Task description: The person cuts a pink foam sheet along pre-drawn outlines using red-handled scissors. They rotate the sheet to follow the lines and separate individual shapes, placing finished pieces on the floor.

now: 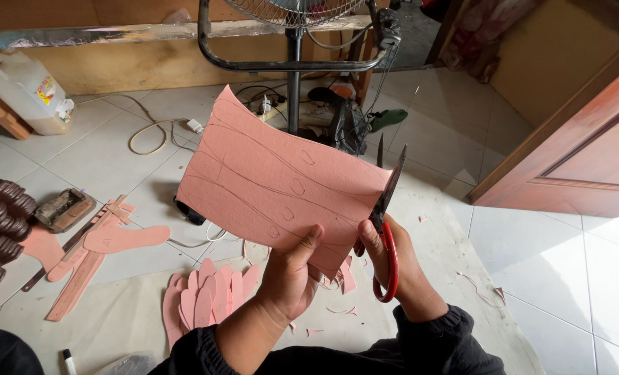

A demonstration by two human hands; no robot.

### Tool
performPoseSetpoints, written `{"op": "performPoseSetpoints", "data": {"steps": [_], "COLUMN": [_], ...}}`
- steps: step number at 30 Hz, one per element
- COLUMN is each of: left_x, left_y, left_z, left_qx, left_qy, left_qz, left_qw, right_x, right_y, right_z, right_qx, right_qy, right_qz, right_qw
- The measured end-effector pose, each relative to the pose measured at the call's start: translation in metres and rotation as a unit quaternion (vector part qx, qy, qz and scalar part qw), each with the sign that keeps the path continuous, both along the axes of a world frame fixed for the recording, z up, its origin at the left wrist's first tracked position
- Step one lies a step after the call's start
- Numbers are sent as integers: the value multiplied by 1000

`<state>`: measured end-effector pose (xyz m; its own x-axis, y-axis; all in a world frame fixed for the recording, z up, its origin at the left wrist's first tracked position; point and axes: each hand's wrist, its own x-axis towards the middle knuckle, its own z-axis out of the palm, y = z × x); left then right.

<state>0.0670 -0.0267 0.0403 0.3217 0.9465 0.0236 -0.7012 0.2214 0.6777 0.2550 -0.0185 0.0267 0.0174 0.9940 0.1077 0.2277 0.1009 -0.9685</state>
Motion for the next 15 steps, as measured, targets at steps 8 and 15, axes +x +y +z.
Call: {"op": "performPoseSetpoints", "data": {"steps": [8, 15], "left_x": [0, 4], "left_y": [-1, -3], "left_z": [2, -9], "left_qx": [-27, -34], "left_qy": [-12, -2], "left_qz": [-7, -27], "left_qw": [1000, 999], "right_x": [-2, -3], "right_y": [0, 5], "right_z": [-2, -13], "right_qx": [16, -3], "right_qy": [8, -17], "right_qz": [0, -56], "right_qw": [1000, 998]}}
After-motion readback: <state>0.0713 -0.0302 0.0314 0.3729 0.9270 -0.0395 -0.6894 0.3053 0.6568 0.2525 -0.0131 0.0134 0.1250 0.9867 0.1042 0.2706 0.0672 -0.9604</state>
